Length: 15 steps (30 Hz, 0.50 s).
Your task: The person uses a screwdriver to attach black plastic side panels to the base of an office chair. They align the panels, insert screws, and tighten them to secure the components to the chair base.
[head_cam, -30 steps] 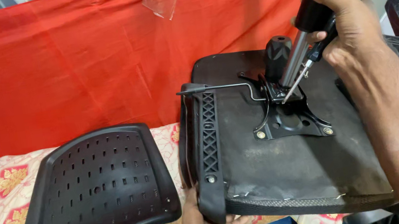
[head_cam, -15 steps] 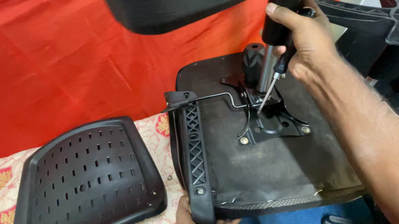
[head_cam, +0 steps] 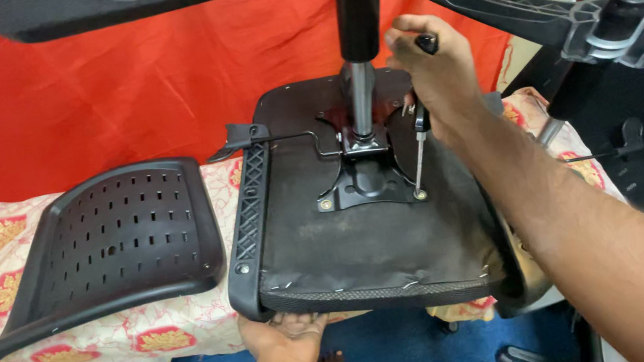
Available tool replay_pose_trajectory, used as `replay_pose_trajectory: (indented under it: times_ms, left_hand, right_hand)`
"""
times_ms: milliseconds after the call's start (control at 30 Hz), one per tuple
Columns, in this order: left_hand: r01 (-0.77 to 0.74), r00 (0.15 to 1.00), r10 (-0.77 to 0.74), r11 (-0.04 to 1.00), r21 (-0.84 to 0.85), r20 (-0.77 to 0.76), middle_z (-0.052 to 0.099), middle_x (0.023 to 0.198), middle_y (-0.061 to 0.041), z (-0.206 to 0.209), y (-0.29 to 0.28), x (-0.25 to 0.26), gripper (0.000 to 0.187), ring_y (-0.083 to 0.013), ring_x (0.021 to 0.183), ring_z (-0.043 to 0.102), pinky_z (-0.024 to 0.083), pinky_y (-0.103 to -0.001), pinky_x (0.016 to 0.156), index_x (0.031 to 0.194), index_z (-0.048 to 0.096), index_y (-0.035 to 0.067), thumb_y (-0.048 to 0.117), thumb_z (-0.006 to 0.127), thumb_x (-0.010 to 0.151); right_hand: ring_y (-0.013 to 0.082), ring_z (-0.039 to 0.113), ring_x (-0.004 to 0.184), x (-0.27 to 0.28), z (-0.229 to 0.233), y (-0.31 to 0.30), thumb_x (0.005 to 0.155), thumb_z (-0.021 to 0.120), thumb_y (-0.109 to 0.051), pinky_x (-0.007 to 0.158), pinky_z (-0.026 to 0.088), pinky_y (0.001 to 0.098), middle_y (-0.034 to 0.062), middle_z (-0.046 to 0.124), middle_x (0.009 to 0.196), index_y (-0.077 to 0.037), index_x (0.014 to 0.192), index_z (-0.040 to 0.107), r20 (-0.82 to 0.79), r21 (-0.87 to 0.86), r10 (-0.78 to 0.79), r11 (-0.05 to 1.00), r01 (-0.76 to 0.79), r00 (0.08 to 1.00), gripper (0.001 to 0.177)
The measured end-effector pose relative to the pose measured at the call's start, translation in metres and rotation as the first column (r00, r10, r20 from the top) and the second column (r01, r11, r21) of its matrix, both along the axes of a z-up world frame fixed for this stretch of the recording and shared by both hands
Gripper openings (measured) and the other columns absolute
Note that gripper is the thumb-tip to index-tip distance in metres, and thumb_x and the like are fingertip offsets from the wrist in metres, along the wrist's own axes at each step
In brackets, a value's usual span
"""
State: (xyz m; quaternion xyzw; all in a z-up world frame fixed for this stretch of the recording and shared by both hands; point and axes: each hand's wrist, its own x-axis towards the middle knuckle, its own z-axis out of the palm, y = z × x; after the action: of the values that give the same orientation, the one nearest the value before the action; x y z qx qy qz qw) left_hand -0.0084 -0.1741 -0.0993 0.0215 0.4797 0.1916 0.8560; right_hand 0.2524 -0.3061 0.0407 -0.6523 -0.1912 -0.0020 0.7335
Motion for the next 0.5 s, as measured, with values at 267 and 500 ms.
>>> replay_pose_trajectory:
  times_ms: [267,500]
  left_hand:
    - [0.062,0.996,-0.062,0.998,-0.002,0.06,0.044,0.159,-0.019,0.005,-0.053,0.002,0.081,-0.0423,0.147,0.041,0.027,-0.067,0.119,0.155,0.039,0.01,0.067,0.023,0.099]
    - [0.241,0.959,-0.233,0.97,0.034,-0.164,0.048,0.151,-0.027,-0.001,-0.076,0.005,0.096,-0.0407,0.138,0.05,0.042,-0.06,0.113,0.148,0.031,-0.009,0.075,0.025,0.102]
  right_hand:
    - [0.0096,0.059,0.065,-0.002,0.009,-0.13,0.105,0.073,-0.019,0.05,0.047,0.0236,0.0017,0.058,0.078,-0.005,0.106,0.064,0.061,0.144,-0.157,0.979,0.147,0.986,0.016]
    - [0.0094,0.055,0.063,-0.023,-0.004,-0.194,0.108,0.072,-0.016,0.05,0.044,0.0248,0.0015,0.057,0.077,-0.008,0.105,0.057,0.145,0.316,-0.348,0.903,0.29,0.926,0.018]
